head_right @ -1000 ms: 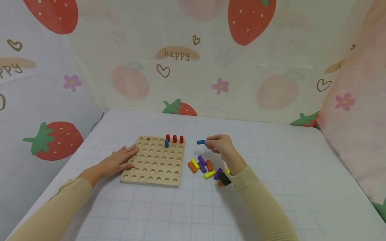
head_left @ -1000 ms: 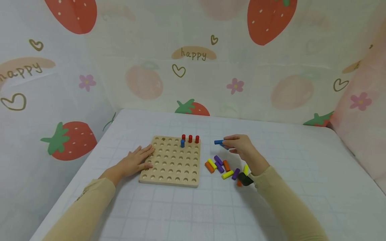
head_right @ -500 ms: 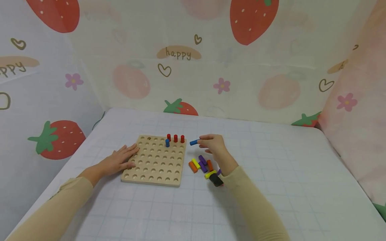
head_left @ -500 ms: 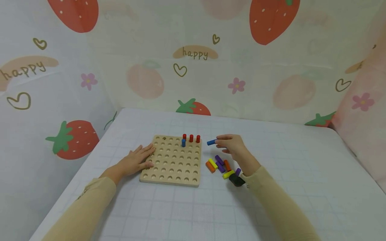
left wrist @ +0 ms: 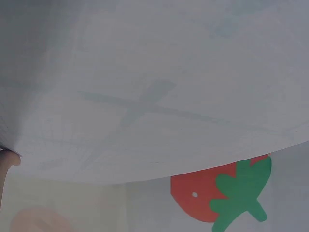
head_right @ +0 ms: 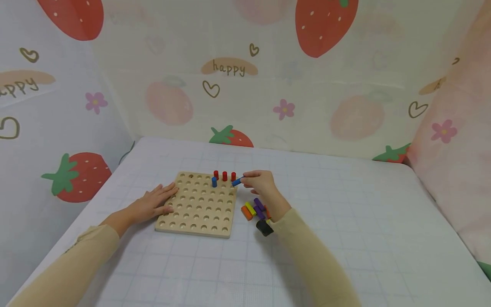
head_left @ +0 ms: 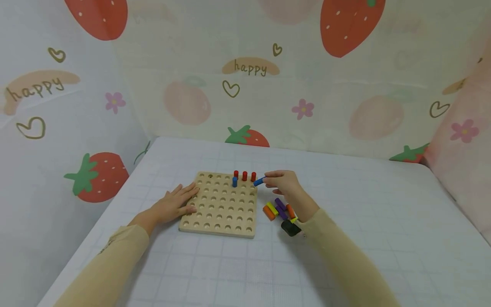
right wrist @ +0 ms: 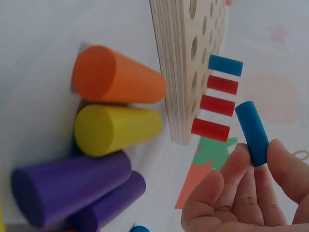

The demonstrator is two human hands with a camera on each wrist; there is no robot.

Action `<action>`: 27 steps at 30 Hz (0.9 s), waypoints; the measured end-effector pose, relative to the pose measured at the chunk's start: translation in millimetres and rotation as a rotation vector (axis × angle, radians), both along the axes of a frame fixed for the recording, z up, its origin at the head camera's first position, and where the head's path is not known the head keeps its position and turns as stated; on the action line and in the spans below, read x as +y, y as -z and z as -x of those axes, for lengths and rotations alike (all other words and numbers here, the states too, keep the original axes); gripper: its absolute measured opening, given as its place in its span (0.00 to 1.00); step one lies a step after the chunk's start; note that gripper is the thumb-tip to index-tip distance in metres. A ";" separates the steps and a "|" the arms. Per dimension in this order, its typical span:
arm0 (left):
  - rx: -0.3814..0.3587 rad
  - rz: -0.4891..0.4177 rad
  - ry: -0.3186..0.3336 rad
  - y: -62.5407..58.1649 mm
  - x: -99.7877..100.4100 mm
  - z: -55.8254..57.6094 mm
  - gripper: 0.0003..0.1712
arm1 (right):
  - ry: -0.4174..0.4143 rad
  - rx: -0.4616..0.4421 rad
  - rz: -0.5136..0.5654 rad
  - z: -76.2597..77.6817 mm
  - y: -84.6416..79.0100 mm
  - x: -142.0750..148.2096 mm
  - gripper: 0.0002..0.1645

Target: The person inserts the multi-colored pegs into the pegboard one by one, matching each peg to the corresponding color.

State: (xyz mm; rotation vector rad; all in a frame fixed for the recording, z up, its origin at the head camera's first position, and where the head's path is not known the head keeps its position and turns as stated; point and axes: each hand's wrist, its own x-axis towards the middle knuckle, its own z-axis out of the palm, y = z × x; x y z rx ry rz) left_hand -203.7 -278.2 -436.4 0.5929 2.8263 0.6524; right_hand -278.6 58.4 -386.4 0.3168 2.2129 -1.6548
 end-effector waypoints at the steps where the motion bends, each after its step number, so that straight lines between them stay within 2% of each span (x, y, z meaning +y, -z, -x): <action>1: 0.002 0.000 0.001 0.1 0.0 0.0 0.42 | -0.008 0.002 -0.001 0.0 -0.3 -1.7 0.21; 10: 0.004 0.001 0.006 2.1 -1.1 1.4 0.42 | -0.016 0.033 0.010 0.6 2.3 -14.8 0.17; 17: -0.005 0.004 0.007 1.9 -1.1 2.4 0.43 | -0.033 0.091 -0.049 2.4 9.7 -27.9 0.16; 27: -0.003 0.010 -0.003 1.3 -0.6 0.5 0.41 | -0.021 0.120 -0.031 4.7 10.7 -41.0 0.15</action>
